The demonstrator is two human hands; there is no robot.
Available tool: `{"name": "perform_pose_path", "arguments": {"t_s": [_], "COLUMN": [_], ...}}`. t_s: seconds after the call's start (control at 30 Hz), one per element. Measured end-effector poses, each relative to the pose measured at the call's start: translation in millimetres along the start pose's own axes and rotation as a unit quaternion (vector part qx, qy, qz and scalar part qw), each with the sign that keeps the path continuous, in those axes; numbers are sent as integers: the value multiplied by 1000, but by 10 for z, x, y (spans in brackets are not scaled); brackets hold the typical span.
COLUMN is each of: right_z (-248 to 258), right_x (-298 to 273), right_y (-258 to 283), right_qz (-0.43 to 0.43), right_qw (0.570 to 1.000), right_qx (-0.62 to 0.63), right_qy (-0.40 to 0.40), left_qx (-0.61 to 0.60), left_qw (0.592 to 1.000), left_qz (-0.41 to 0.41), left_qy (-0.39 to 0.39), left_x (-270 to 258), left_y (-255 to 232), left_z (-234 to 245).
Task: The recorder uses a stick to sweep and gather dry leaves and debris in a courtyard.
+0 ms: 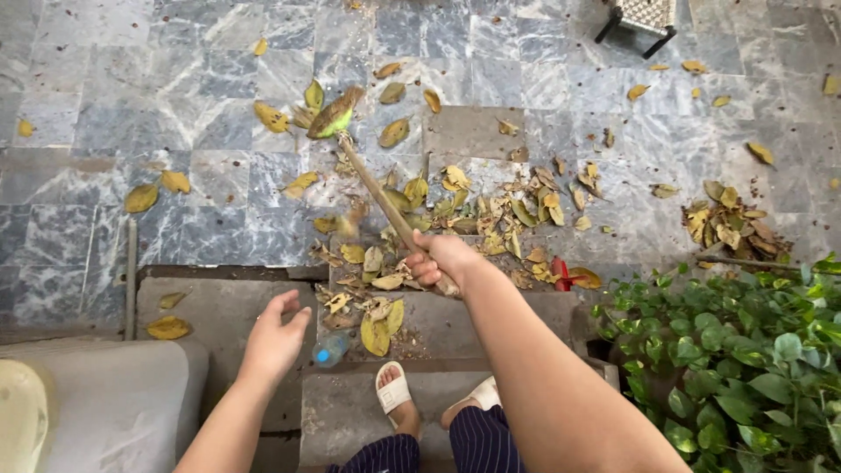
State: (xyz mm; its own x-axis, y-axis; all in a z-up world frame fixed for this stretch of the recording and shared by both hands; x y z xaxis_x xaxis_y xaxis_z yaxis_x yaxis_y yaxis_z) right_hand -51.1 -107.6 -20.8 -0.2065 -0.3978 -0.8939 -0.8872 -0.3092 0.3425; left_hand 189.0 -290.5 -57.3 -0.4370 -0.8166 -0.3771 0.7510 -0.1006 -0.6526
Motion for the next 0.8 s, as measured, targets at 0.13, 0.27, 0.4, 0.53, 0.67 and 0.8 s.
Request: {"name": "perform_pose_path", "arguments": {"t_s": [0.13, 0.27, 0.4, 0.53, 0.67, 0.8], "right_z": [350, 1378, 2102, 2429, 2944, 3309], "right_x": [25, 404, 552, 205, 92, 56], "right_y": [-104, -736, -1232, -1189, -1046, -735], "right_qz": [1, -75, -69, -99, -74, -38], "right_qw": [990, 957, 934, 893, 850, 812], "right_qx": [-137, -234, -293, -363, -453, -530], "right_qy": [-38, -154, -193, -246, -259, -241], "left_qx": [-18, -10, 18, 31, 44, 34], "left_qw": [1000, 1000, 999, 999, 998, 998], "left_qz": [-14, 18, 33, 31, 45, 45], "left_qy": [-5, 6, 22, 20, 21, -7], "left_x": [89, -24, -115, -209, -405, -570], "left_y": [3, -67, 1, -109, -158, -100], "left_z": [-101, -119, -212, -318, -577, -887]}}
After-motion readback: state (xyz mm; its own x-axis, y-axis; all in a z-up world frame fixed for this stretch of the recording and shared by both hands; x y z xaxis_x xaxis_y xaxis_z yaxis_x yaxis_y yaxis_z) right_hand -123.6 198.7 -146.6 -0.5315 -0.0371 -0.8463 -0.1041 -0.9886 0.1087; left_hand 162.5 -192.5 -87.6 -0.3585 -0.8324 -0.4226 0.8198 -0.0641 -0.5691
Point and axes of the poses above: each hand's wrist, its own x-axis towards the middle knuckle, its own z-axis out of the back of the hand, y = z × x, the point moved 8 cm from there along x, towards the middle knuckle, and after that the axes turned 10 degrees about -y, right-handed, at the moved point
